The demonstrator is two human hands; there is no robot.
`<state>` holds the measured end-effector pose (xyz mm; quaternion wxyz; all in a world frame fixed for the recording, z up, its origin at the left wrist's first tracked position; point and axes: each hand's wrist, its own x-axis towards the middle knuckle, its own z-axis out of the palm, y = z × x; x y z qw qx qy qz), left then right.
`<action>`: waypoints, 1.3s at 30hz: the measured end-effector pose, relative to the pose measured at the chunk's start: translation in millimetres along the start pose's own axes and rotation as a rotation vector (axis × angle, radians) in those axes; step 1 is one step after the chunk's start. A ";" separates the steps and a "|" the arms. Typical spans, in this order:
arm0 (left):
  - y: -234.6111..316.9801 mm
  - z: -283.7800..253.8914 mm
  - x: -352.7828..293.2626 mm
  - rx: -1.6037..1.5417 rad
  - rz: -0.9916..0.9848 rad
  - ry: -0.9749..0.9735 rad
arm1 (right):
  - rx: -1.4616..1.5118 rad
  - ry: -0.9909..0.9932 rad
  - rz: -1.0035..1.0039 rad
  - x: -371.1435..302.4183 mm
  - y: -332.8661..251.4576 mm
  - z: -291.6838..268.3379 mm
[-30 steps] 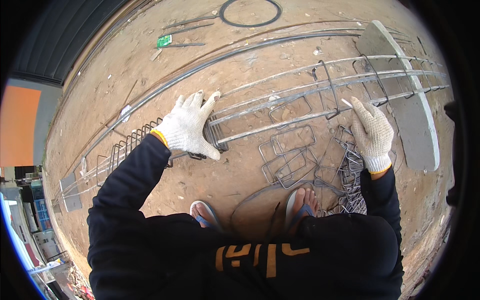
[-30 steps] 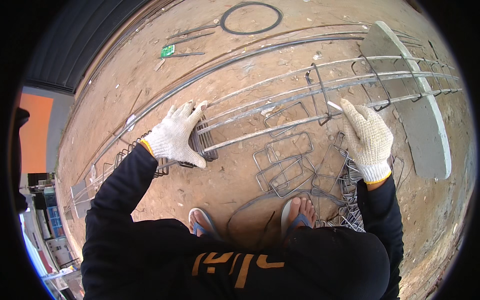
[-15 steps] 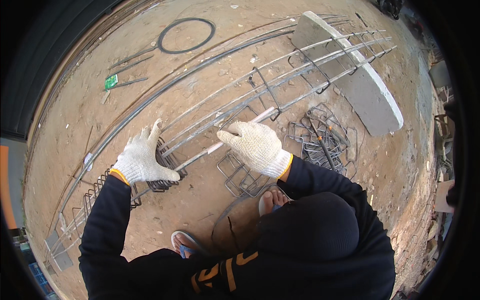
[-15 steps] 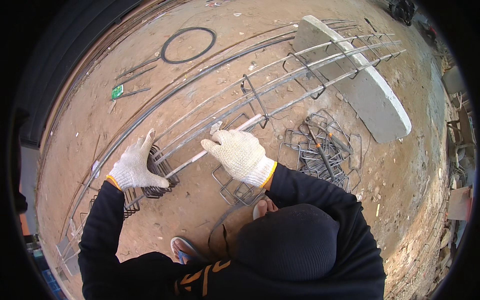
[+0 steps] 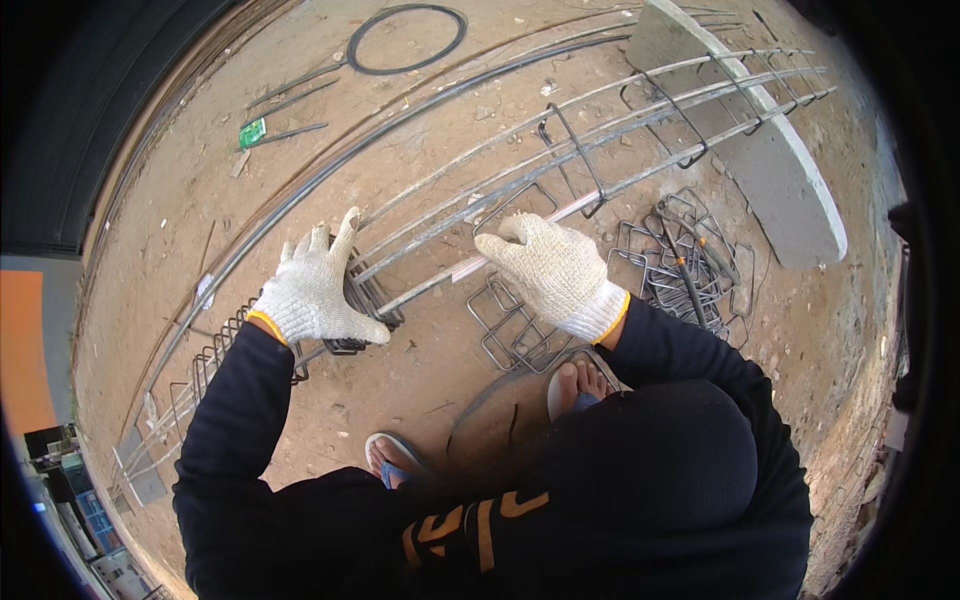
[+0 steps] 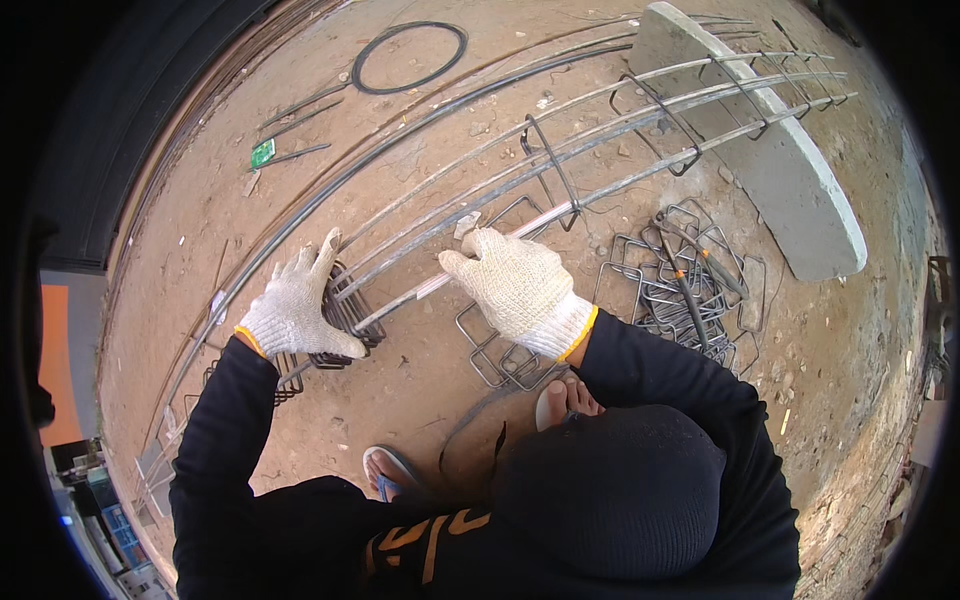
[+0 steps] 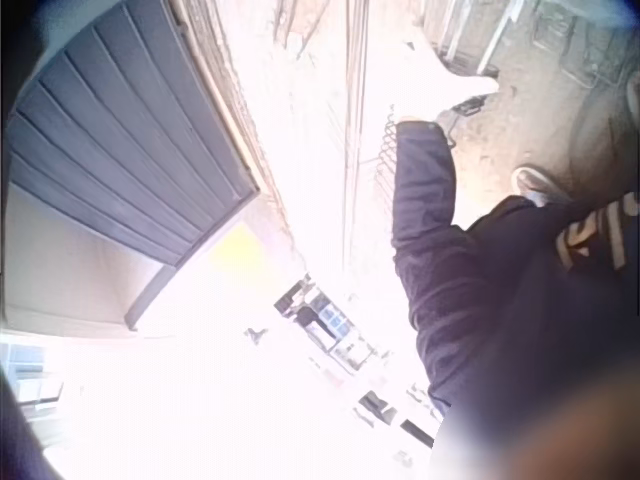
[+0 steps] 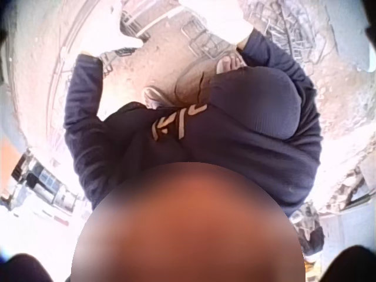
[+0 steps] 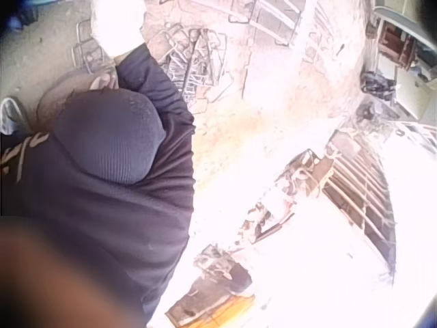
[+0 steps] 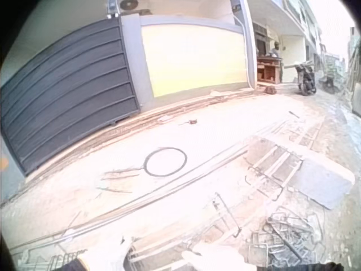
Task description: The person assembles a rebar cage by placing U-shaped stirrups onto longitudinal bars and securing them with wire ties using pliers. The person works alongside another worker who also ties rebar sections.
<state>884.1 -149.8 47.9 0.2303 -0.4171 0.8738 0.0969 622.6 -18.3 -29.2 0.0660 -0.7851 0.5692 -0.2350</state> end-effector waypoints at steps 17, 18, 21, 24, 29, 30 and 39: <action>-4.4 6.6 -0.4 0.063 0.029 0.072 | -0.064 0.113 -0.075 1.5 8.9 5.8; -3.3 4.9 -0.1 0.048 0.024 0.062 | -0.057 0.105 -0.079 1.9 9.1 5.8; 0.5 -1.0 3.4 0.027 -0.016 -0.009 | -0.033 0.106 -0.061 3.0 9.8 6.3; 4.3 -3.5 7.8 -0.022 -0.033 -0.025 | -0.047 0.117 -0.066 2.3 10.5 7.7; 16.3 -0.7 19.0 -0.083 0.017 0.083 | -0.024 0.096 -0.073 1.9 11.4 8.2; 21.1 -0.2 23.2 -0.100 0.041 0.130 | -0.016 0.099 -0.073 2.5 11.1 7.7; 54.8 -15.6 47.3 -0.087 0.088 0.120 | -0.011 0.052 -0.044 2.4 8.1 2.4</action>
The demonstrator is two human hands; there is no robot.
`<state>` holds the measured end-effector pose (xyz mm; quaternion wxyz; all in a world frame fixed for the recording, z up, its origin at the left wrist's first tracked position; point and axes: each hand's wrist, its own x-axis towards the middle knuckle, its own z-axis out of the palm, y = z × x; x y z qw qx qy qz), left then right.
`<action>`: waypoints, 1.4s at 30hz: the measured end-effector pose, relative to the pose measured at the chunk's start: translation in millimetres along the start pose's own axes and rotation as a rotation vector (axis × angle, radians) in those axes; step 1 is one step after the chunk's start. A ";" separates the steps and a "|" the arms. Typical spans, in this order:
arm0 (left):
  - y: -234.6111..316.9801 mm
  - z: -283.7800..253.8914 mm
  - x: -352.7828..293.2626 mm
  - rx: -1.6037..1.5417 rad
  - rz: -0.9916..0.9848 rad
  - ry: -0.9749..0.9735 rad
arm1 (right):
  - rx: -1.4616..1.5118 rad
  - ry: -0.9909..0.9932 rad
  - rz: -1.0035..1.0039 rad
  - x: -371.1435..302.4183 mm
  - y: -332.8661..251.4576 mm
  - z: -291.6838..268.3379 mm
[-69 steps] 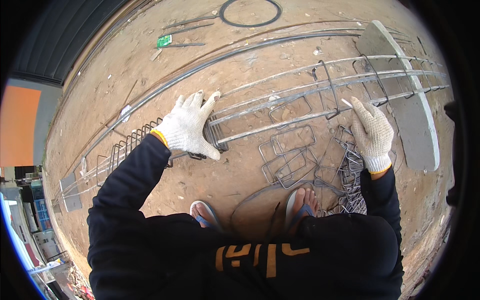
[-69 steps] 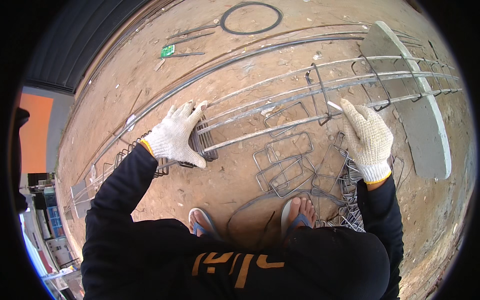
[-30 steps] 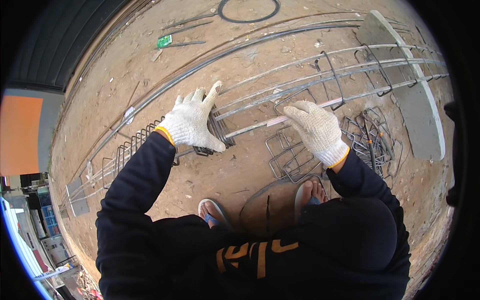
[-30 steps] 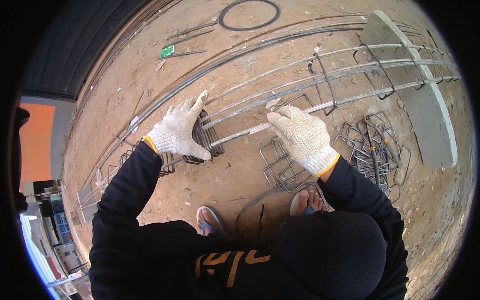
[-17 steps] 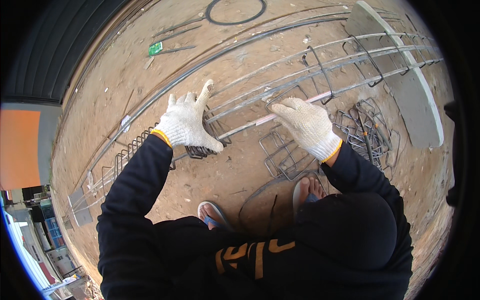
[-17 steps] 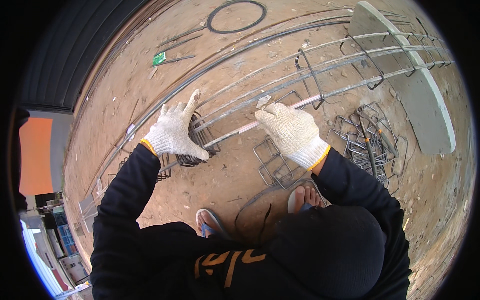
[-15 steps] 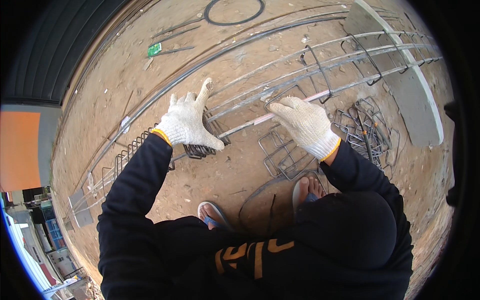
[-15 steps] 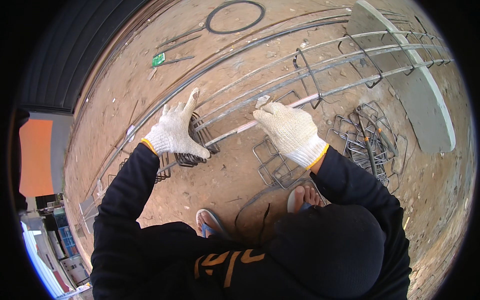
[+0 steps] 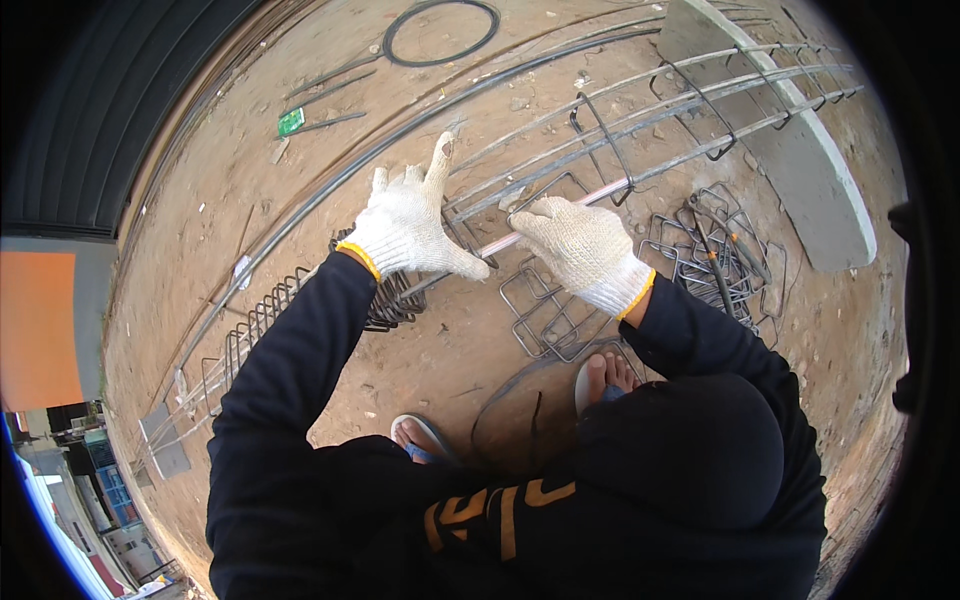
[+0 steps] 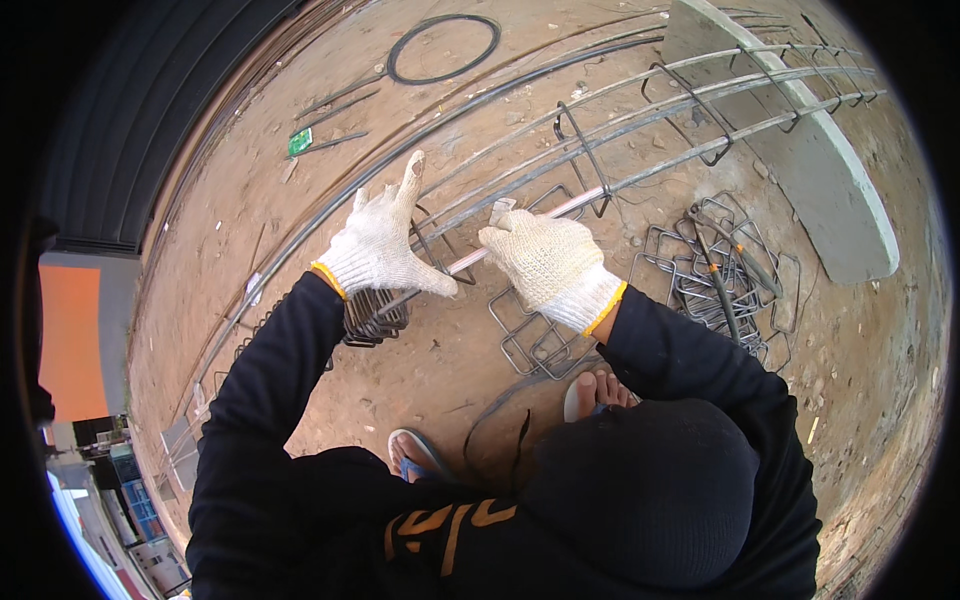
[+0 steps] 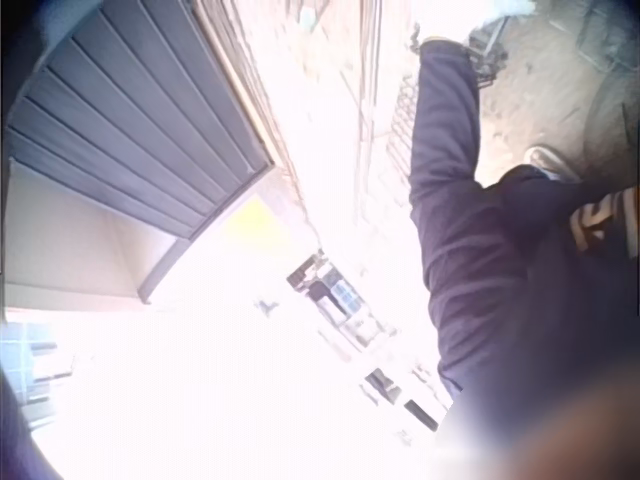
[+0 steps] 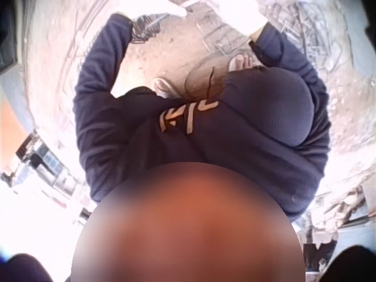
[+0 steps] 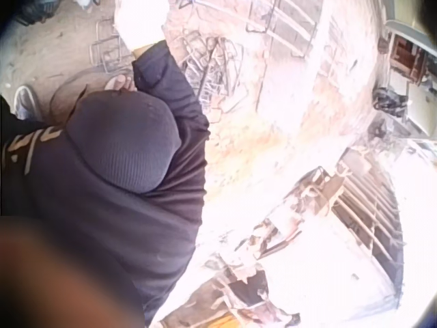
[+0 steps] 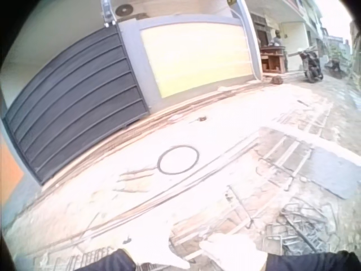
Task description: The person assembles a rebar cage by placing U-shaped stirrups onto longitudinal bars and securing them with wire ties using pliers. The person works alongside another worker who also ties rebar sections.
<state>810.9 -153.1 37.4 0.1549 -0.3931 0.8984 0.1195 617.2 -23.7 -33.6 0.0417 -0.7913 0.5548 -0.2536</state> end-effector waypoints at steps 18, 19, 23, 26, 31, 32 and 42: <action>-21.1 16.8 -10.4 0.102 0.245 0.420 | -0.402 -0.008 0.349 -77.4 45.5 -70.5; -18.4 12.7 -16.2 -0.005 0.391 0.563 | -0.355 -0.060 0.420 -91.6 46.9 -68.8; 12.7 8.3 -66.9 -0.342 0.542 0.595 | -0.176 -0.563 0.739 -144.7 35.6 -48.6; 59.2 50.3 -89.2 -0.399 0.532 0.142 | 0.028 -0.625 0.802 -162.7 26.7 -12.7; 111.0 141.2 -30.8 -1.063 -0.220 0.118 | 0.092 -0.593 0.715 -170.0 19.1 4.7; 118.3 152.2 -21.0 -1.080 -0.245 0.209 | 0.114 -0.614 0.705 -171.7 16.3 -0.7; 165.9 206.4 -53.4 -1.685 -0.599 0.578 | 0.558 -0.578 0.371 -162.5 -22.6 4.0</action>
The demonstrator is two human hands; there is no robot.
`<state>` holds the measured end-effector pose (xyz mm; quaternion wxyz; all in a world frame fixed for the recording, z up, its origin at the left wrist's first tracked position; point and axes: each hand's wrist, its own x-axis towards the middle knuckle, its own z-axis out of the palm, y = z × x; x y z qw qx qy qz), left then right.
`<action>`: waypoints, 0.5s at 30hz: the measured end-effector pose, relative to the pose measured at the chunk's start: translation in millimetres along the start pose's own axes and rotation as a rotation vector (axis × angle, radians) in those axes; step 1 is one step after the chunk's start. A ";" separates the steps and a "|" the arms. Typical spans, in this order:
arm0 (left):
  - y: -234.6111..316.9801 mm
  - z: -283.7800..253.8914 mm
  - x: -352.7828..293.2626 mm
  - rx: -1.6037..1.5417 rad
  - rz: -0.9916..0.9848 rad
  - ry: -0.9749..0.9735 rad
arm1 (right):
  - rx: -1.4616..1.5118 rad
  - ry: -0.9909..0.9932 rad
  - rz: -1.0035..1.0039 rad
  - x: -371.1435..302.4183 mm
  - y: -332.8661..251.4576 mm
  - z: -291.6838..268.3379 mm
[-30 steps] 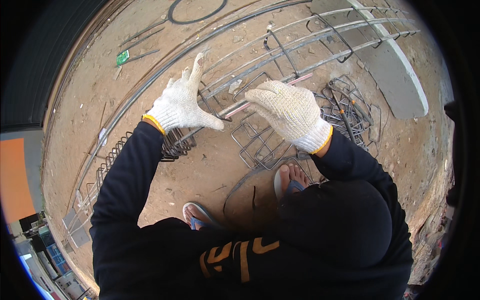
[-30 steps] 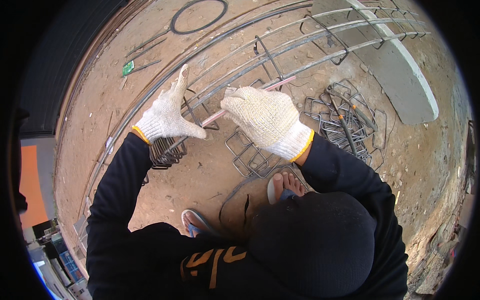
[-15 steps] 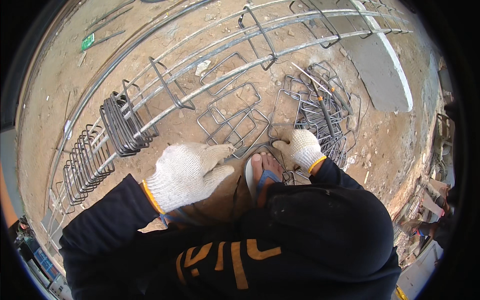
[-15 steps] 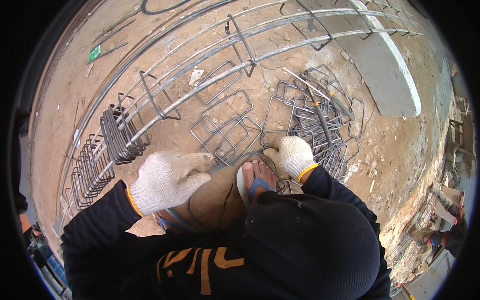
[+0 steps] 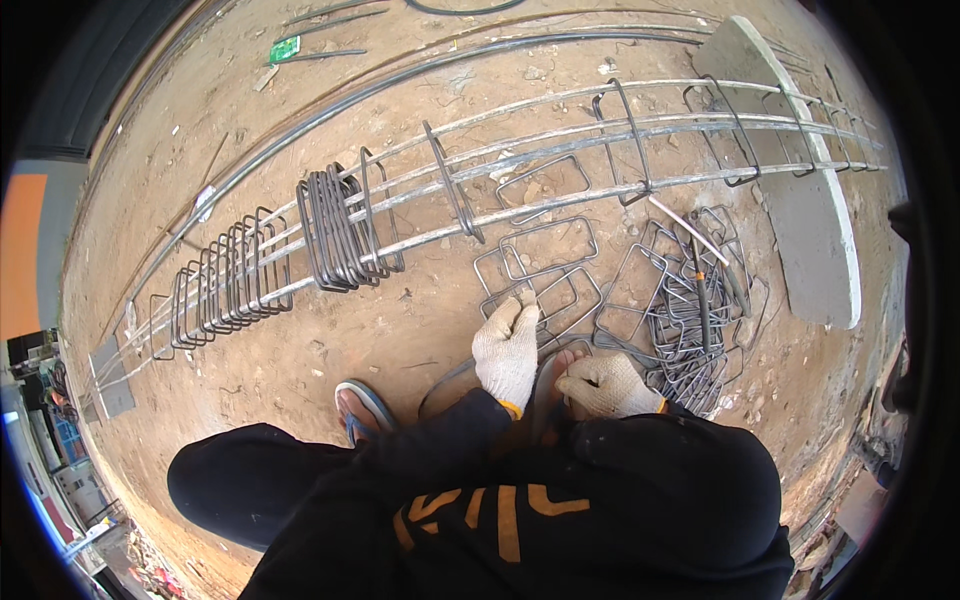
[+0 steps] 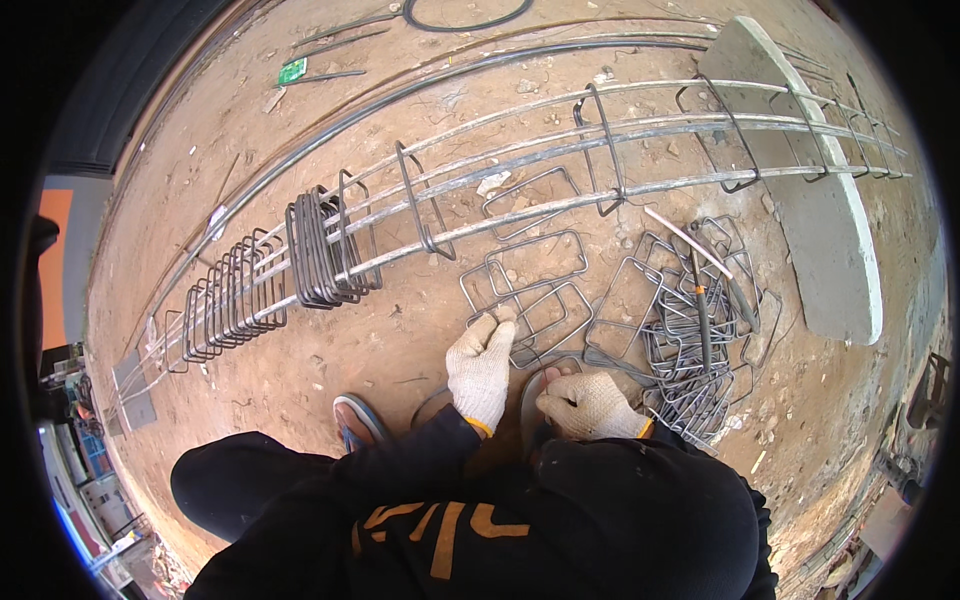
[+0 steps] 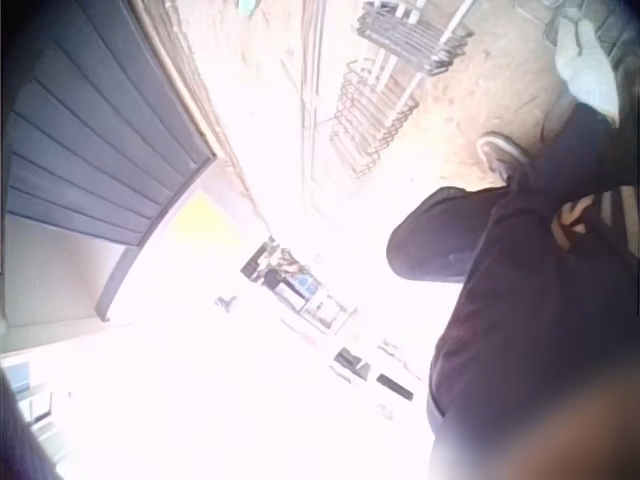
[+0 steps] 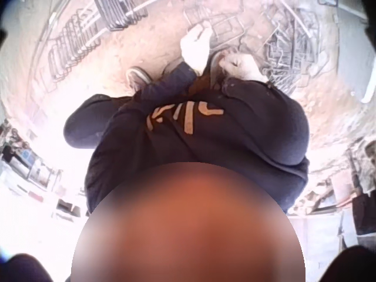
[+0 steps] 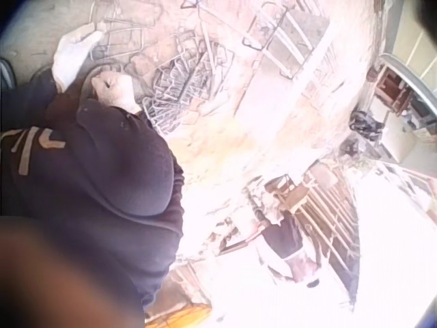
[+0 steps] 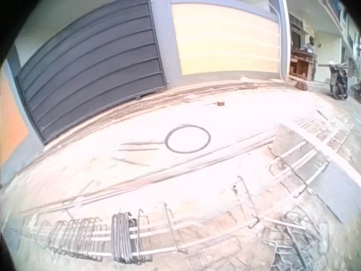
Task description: The person assembles a rebar cage by placing U-shaped stirrups onto longitudinal bars and securing them with wire ties using pliers. The person works alongside another worker who also ties rebar sections.
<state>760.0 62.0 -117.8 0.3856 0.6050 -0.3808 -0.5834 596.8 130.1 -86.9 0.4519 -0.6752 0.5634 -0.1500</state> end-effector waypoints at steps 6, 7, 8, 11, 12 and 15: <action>12.0 -31.1 23.8 -0.446 -0.124 0.086 | -0.193 -0.200 -0.284 43.2 -40.8 -51.3; 15.6 -35.3 31.5 -0.441 -0.087 0.090 | -0.300 -0.185 -0.271 50.1 -52.5 -72.4; 18.7 -39.0 39.2 -0.440 -0.045 0.098 | -0.406 -0.170 -0.256 58.2 -64.9 -95.0; 21.5 -43.1 52.5 -0.108 0.160 0.116 | -0.787 -0.116 -0.364 91.2 -103.9 -149.3; 21.3 -42.0 55.0 0.004 0.213 0.124 | -0.885 -0.143 -0.364 107.3 -115.6 -160.5; 20.3 -42.3 61.0 0.261 0.584 0.240 | -0.968 -0.143 -0.489 159.1 -143.1 -167.6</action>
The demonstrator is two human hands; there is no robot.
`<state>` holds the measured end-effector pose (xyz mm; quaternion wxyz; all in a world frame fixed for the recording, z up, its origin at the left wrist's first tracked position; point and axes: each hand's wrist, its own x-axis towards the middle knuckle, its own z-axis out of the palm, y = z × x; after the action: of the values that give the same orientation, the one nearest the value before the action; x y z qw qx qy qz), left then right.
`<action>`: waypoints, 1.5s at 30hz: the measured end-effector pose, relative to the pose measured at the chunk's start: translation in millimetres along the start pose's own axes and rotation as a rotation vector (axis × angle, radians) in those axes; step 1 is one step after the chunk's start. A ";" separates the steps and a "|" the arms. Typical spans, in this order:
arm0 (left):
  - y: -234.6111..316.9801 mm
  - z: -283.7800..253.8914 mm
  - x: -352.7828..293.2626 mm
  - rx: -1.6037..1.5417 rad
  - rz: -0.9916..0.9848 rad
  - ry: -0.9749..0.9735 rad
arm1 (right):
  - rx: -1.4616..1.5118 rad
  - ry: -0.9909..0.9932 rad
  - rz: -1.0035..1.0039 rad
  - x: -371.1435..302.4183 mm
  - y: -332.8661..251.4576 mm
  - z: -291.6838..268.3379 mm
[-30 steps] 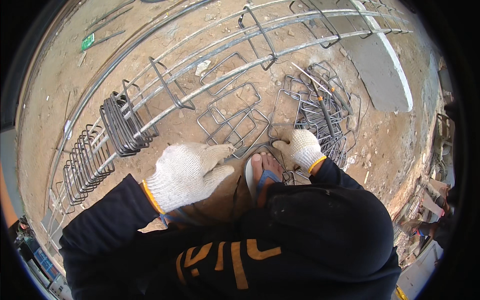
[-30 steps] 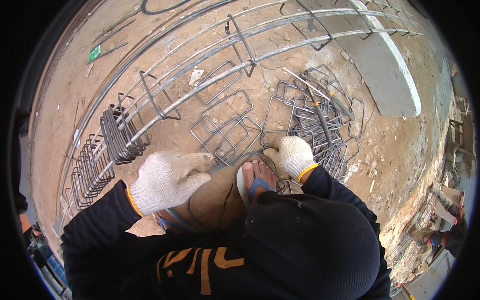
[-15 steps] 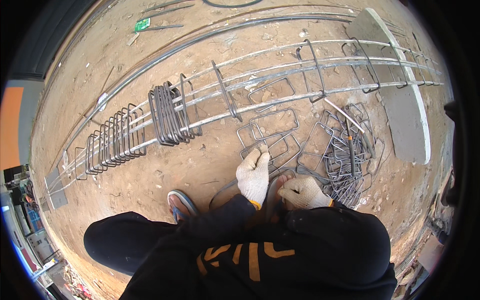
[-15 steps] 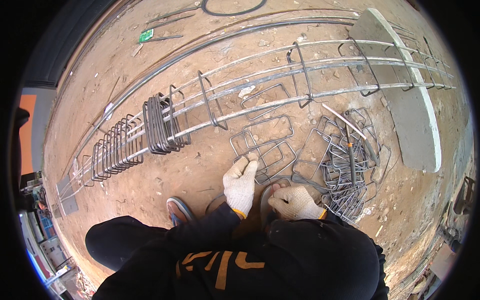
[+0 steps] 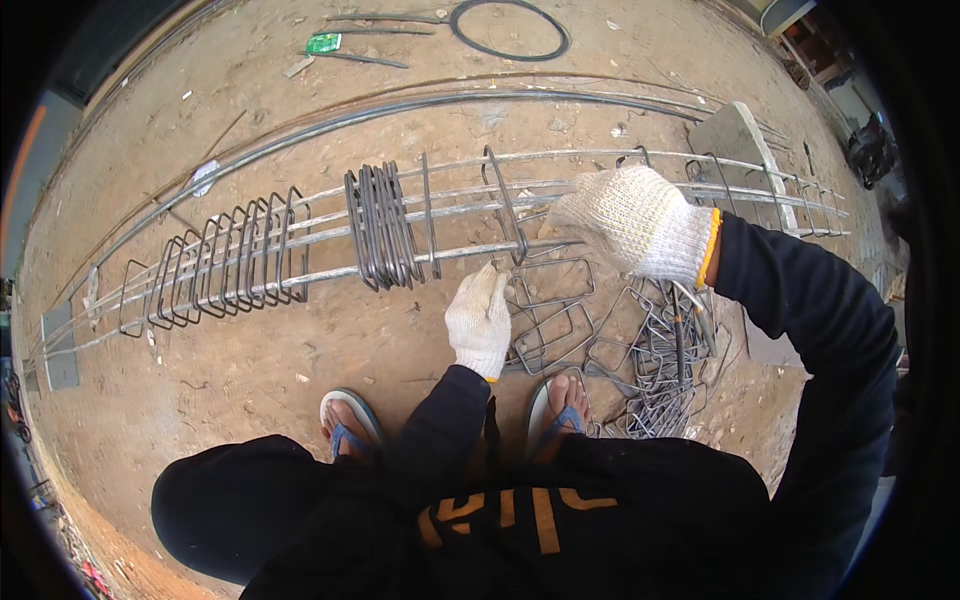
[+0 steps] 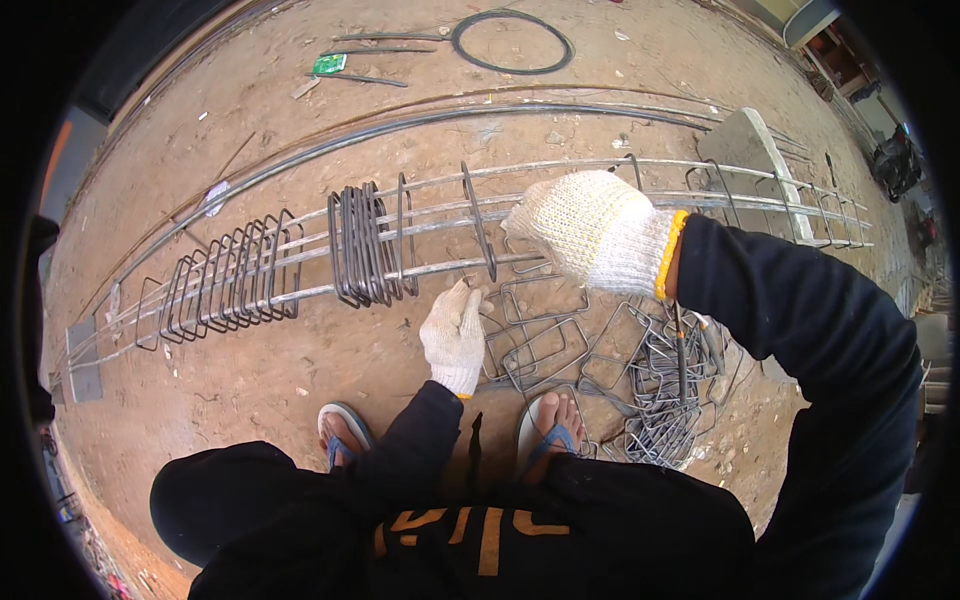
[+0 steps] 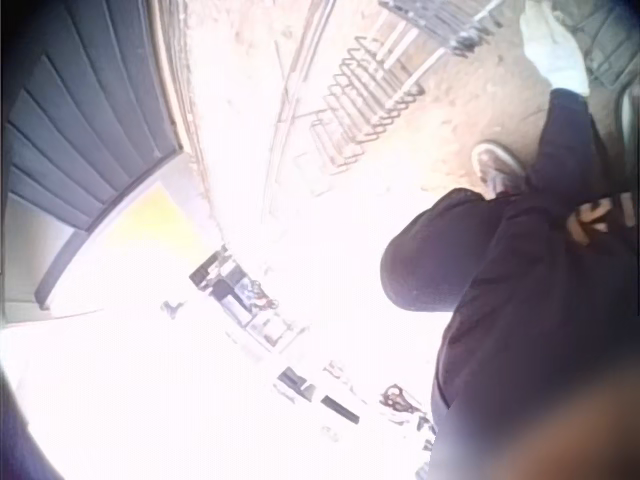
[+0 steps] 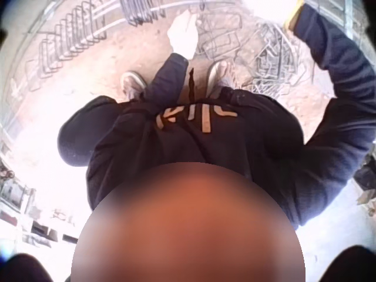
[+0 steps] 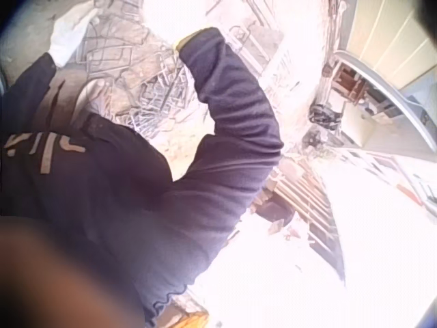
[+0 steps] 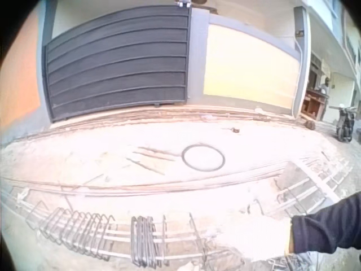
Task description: The person assembles a rebar cage by placing U-shaped stirrups onto longitudinal bars and securing them with wire ties using pliers. The person works alongside another worker who also ties rebar sections.
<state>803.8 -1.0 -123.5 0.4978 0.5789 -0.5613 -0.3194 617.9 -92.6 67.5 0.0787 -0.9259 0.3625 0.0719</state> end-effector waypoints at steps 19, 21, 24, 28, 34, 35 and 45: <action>16.0 -2.3 23.4 -0.943 -0.473 0.073 | -0.098 -0.081 -0.265 112.4 -0.7 4.6; 17.7 -2.7 26.1 -0.962 -0.571 0.019 | -0.050 -0.116 -0.241 108.5 -1.4 3.9; 16.7 -8.2 32.5 -0.935 -0.542 -0.169 | -0.034 -0.169 -0.218 101.9 -2.3 3.8; 16.1 -13.9 38.1 -0.899 -0.503 -0.389 | -0.048 -0.186 -0.216 96.8 -1.6 1.8; 18.9 -13.0 40.8 -0.942 -0.685 -0.294 | -0.114 -0.065 -0.288 96.1 -5.0 3.8; 19.1 -12.7 40.0 -0.871 -0.667 -0.270 | -0.124 -0.044 -0.314 96.1 -5.3 3.9; 20.6 -2.2 23.5 -0.453 -0.210 -0.007 | -0.201 -0.066 -0.225 90.0 -6.9 -6.8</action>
<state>802.9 -20.7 -99.2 0.5771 0.5066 -0.4136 -0.4891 688.5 -148.4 57.6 0.0051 -0.9610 0.2445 0.1290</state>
